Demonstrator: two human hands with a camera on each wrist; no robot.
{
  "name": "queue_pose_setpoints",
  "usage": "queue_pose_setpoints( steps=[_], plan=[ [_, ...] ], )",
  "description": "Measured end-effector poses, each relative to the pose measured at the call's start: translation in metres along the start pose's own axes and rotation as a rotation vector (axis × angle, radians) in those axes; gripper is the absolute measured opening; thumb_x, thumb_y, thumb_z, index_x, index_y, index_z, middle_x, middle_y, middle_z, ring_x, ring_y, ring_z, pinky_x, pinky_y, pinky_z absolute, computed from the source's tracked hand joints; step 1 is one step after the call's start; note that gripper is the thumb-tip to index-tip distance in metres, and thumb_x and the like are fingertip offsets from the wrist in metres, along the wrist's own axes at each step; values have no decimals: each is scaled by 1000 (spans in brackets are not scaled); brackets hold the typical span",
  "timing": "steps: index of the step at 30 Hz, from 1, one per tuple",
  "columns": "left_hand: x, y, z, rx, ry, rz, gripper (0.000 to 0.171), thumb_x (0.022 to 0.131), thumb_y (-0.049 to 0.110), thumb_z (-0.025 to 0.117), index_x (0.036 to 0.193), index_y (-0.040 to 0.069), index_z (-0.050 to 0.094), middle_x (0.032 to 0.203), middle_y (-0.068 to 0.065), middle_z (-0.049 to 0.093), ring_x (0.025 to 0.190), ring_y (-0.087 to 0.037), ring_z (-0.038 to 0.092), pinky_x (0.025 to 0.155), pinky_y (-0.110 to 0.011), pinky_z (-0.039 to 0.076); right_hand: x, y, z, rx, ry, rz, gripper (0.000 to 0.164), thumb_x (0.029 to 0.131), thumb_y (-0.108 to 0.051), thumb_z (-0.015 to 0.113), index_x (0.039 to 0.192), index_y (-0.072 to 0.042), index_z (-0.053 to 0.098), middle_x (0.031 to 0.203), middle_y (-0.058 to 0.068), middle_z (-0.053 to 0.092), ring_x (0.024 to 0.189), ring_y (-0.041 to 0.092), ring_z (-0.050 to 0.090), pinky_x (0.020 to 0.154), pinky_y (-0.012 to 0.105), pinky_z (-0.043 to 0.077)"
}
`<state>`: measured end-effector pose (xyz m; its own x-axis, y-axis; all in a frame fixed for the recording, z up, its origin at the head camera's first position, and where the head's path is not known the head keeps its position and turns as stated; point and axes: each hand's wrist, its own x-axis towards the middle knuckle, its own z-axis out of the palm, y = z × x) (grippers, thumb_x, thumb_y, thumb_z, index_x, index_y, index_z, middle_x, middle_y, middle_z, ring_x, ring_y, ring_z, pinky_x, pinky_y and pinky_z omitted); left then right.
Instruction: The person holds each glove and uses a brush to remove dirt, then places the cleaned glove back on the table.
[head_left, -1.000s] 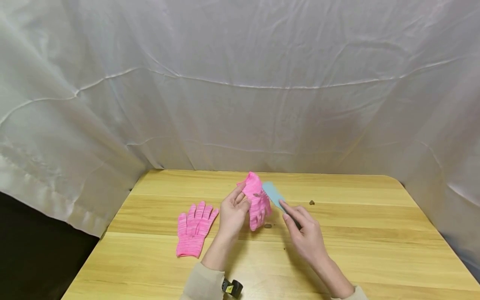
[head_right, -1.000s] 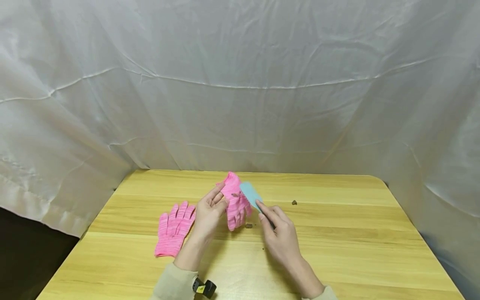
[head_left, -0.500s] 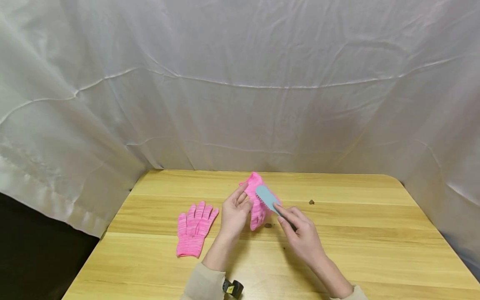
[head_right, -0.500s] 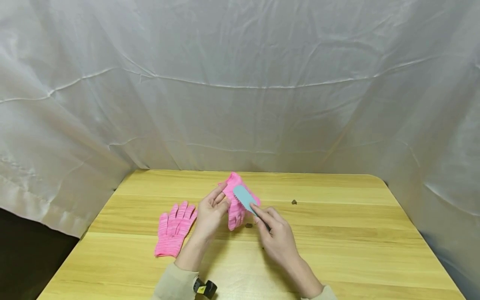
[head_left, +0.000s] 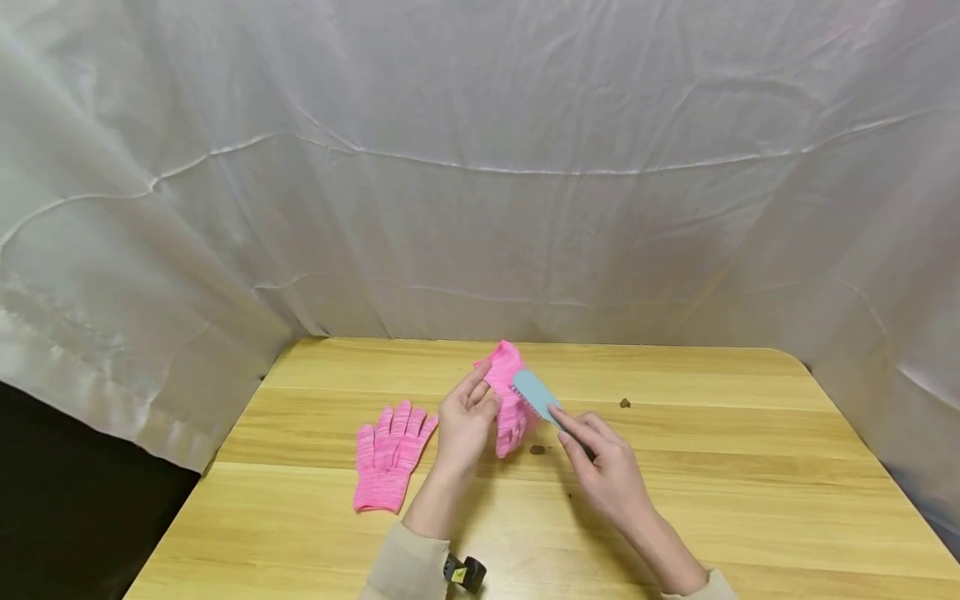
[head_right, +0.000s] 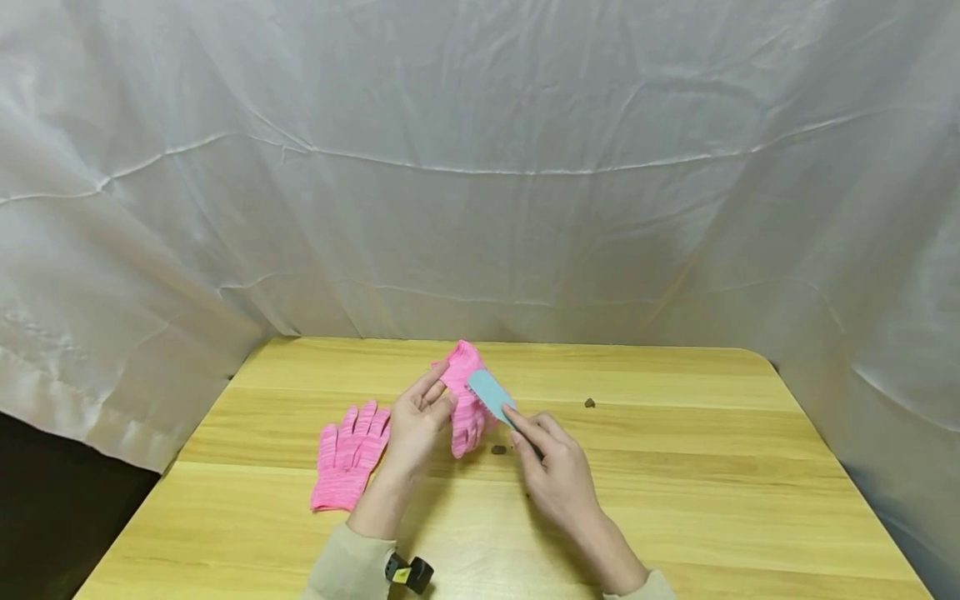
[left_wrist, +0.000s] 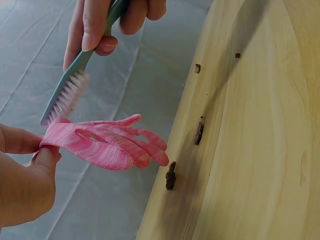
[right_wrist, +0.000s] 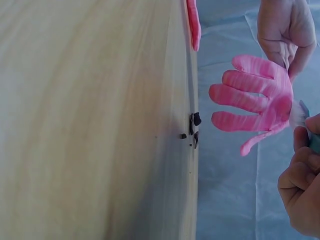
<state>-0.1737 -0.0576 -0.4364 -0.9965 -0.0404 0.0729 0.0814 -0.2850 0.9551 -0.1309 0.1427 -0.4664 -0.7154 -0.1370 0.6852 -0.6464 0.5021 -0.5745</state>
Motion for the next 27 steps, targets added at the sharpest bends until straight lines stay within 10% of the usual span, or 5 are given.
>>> queue_pose_setpoints(
  steps=[14, 27],
  plan=[
    [6, 11, -12, -14, 111, 61, 60, 93, -13, 56, 151, 1, 50, 150, -29, 50, 132, -36, 59, 94, -23, 59, 2, 2, -6, 32, 38, 50, 42, 91, 9, 70, 131, -3, 71, 95, 7, 70, 63, 2, 45, 48, 15, 41],
    [-2, -5, 3, 58, -9, 48, 59, 94, -13, 56, 150, 2, 52, 149, -32, 50, 133, -40, 57, 103, -30, 54, 2, -1, -4, 92, -23, 21, 42, 94, 8, 68, 134, -2, 68, 97, 5, 69, 65, 3, 45, 50, 15, 43]
  ],
)
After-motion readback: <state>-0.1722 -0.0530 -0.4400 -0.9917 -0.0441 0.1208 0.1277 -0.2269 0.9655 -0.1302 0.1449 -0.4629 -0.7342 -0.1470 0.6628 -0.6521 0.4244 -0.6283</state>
